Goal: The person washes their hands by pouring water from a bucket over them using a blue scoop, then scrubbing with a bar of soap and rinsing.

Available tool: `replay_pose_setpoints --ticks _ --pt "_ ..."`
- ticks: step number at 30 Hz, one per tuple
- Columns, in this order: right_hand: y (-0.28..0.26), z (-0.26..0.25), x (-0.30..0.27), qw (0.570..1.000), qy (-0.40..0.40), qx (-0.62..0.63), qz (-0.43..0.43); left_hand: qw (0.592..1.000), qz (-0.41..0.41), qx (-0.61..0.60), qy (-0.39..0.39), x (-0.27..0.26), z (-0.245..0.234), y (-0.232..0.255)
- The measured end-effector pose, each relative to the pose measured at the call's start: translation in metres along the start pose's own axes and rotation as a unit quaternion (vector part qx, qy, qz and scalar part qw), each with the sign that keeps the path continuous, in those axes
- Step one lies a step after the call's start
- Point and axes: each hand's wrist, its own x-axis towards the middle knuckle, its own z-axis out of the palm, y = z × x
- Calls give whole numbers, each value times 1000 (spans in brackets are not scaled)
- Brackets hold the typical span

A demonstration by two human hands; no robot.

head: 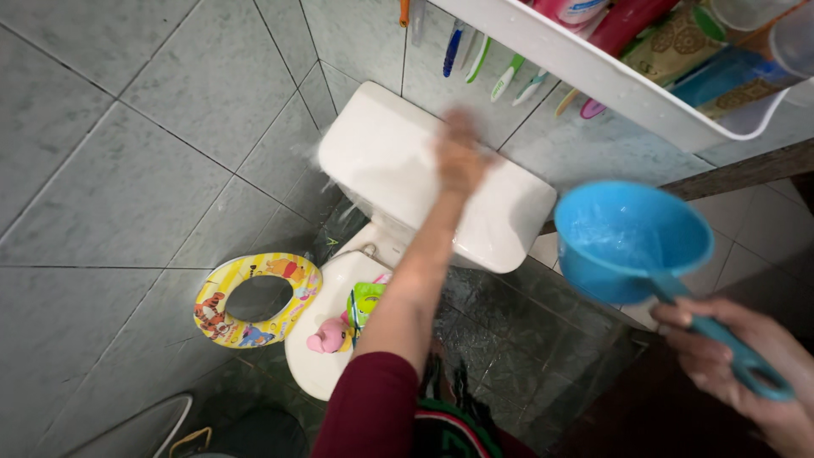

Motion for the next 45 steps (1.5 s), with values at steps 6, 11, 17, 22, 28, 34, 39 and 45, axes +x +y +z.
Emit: replay_pose_setpoints --ticks 6,11,17,22,28,34,39,45 --pt "13 29 10 975 208 -65 46 960 -107 171 -191 -36 -23 -5" --pt "28 116 67 933 305 -185 51 946 129 60 -291 -99 -17 48" --pt "27 144 88 959 196 -202 29 991 79 101 29 -48 -25 -90" --pt "27 103 80 984 112 -139 30 987 -103 97 -70 -18 -90 -164" --pt "27 47 50 961 212 -168 59 976 92 110 -164 -77 -32 -44" --pt "32 75 58 911 334 -238 42 922 217 63 -314 -122 -49 94" --pt "41 137 79 883 334 -328 -38 857 274 146 -410 -97 -54 86" --pt "34 135 79 925 254 -271 -74 978 98 92 -160 -51 -19 -29"
